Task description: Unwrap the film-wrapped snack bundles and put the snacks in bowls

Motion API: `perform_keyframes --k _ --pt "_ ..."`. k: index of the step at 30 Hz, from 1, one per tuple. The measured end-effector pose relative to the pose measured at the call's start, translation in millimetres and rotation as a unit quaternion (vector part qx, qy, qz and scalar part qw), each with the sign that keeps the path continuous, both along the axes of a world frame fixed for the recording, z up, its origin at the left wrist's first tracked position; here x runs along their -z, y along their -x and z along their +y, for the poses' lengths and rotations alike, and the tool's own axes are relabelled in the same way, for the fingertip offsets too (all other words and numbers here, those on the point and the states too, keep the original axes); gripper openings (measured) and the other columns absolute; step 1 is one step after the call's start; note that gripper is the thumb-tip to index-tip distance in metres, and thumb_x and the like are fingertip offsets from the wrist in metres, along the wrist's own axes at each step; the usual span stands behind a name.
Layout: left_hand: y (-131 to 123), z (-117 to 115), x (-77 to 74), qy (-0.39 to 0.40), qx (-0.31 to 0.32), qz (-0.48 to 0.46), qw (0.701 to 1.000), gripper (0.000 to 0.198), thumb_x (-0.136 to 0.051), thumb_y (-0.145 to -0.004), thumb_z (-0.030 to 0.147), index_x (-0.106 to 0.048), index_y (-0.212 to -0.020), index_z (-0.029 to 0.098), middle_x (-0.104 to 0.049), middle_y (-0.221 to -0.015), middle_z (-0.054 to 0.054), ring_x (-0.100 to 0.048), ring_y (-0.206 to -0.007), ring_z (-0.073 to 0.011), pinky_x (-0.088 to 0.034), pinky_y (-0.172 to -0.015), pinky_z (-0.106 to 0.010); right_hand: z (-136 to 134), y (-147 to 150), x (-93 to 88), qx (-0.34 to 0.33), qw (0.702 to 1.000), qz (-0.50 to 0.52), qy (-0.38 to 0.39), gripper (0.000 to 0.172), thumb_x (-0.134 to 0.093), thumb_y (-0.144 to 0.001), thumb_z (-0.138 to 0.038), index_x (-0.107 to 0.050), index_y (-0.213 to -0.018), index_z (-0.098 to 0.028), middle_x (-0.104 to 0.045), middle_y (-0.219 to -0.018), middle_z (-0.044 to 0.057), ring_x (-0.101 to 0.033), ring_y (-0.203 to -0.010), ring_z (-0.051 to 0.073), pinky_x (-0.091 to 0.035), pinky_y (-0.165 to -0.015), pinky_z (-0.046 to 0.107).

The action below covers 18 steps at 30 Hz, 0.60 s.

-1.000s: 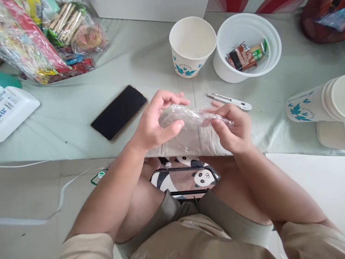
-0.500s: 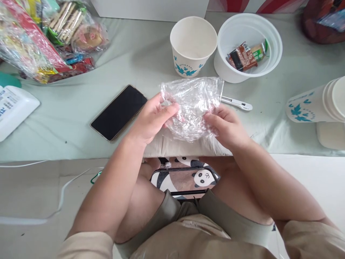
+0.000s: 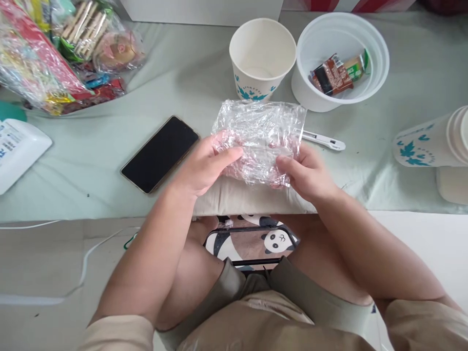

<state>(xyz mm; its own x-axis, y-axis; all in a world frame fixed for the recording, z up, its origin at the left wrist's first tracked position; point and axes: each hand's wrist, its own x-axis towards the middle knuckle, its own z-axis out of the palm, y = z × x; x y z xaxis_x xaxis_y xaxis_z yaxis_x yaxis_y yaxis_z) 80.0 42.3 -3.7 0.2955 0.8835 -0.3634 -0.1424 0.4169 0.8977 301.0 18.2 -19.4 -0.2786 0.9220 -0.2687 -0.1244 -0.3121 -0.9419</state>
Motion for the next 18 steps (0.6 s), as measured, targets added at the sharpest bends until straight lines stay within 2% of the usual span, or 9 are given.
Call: perform_keyframes --k 3,5,8,10,13,14,16,17,18 --pt "-1 -1 -3.4 0.005 0.024 0.003 1.000 0.042 -0.074 -0.077 0.030 -0.064 -0.116 0.022 -0.069 -0.066 0.004 -0.066 -0.054 -0.0144 -0.054 -0.053 -0.026 0 2 -3.4 0.032 0.999 0.007 -0.005 0.040 -0.077 -0.085 -0.037 -0.059 -0.119 -0.026 -0.051 -0.056 -0.010 -0.047 -0.042 0.011 -0.041 -0.041 0.026" --pt "0 -1 -4.3 0.009 0.039 -0.009 0.999 0.045 -0.071 -0.077 0.028 -0.064 -0.122 0.023 -0.069 -0.062 0.005 -0.064 -0.048 -0.0142 -0.052 -0.049 -0.025 1 3 -6.0 0.060 0.998 0.021 -0.013 0.037 -0.075 -0.085 -0.033 -0.060 -0.118 -0.029 -0.045 -0.052 -0.011 -0.041 -0.039 0.010 -0.035 -0.039 0.025" --pt "5 1 -2.7 0.014 0.067 -0.063 0.996 0.028 -0.075 -0.075 0.032 -0.069 -0.100 0.021 -0.071 -0.064 0.002 -0.066 -0.048 -0.0155 -0.051 -0.047 -0.026 2 1 -9.4 0.071 0.996 0.042 -0.032 0.019 -0.076 -0.080 -0.038 -0.062 -0.089 -0.026 -0.045 -0.053 -0.007 -0.041 -0.041 0.010 -0.033 -0.040 0.026" --pt "8 4 -0.9 0.005 0.085 -0.102 0.991 0.024 -0.076 -0.073 0.041 -0.070 -0.084 0.020 -0.070 -0.064 -0.001 -0.067 -0.051 -0.0173 -0.052 -0.047 -0.028 3 -1 -10.4 0.060 0.995 0.060 -0.049 0.027 -0.075 -0.078 -0.048 -0.061 -0.076 -0.024 -0.050 -0.057 -0.003 -0.047 -0.044 0.012 -0.035 -0.043 0.028" --pt "9 6 1.5 0.000 0.077 -0.089 0.993 0.036 -0.065 -0.079 0.054 -0.071 -0.072 0.019 -0.068 -0.066 -0.005 -0.063 -0.056 -0.0169 -0.051 -0.051 -0.031 3 -4 -8.9 0.056 0.996 0.023 -0.067 0.046 -0.063 -0.085 -0.066 -0.064 -0.071 -0.023 -0.055 -0.059 0.002 -0.051 -0.049 0.014 -0.036 -0.047 0.030" --pt "8 6 2.4 -0.005 0.063 -0.061 0.996 0.035 -0.065 -0.081 0.052 -0.070 -0.069 0.019 -0.066 -0.066 -0.005 -0.061 -0.057 -0.0154 -0.049 -0.051 -0.029 3 -5 -7.9 0.057 0.996 -0.017 -0.070 0.049 -0.062 -0.087 -0.067 -0.063 -0.069 -0.022 -0.056 -0.060 0.002 -0.050 -0.051 0.013 -0.036 -0.048 0.030" --pt "5 5 4.8 -0.022 0.042 0.002 0.999 0.019 -0.073 -0.077 0.038 -0.068 -0.072 0.020 -0.062 -0.067 -0.002 -0.057 -0.056 -0.0123 -0.042 -0.048 -0.025 3 -4 -6.0 0.055 0.992 -0.091 -0.062 0.041 -0.071 -0.086 -0.058 -0.059 -0.070 -0.021 -0.057 -0.063 0.002 -0.049 -0.053 0.011 -0.035 -0.050 0.028" --pt "4 5 6.3 -0.034 0.034 0.023 0.999 0.013 -0.077 -0.073 0.027 -0.066 -0.075 0.020 -0.060 -0.068 0.001 -0.055 -0.055 -0.0108 -0.040 -0.048 -0.024 3 -3 -5.5 0.054 0.992 -0.104 -0.052 0.034 -0.078 -0.082 -0.050 -0.058 -0.076 -0.022 -0.058 -0.065 0.000 -0.049 -0.054 0.011 -0.036 -0.051 0.027" --pt "2 4 8.1 -0.044 0.030 0.033 0.998 0.017 -0.077 -0.069 0.019 -0.064 -0.079 0.021 -0.059 -0.070 0.002 -0.054 -0.055 -0.0098 -0.039 -0.048 -0.023 2 -2 -5.3 0.051 0.993 -0.098 -0.038 0.032 -0.083 -0.077 -0.042 -0.058 -0.085 -0.023 -0.058 -0.067 -0.002 -0.049 -0.054 0.011 -0.037 -0.051 0.027"
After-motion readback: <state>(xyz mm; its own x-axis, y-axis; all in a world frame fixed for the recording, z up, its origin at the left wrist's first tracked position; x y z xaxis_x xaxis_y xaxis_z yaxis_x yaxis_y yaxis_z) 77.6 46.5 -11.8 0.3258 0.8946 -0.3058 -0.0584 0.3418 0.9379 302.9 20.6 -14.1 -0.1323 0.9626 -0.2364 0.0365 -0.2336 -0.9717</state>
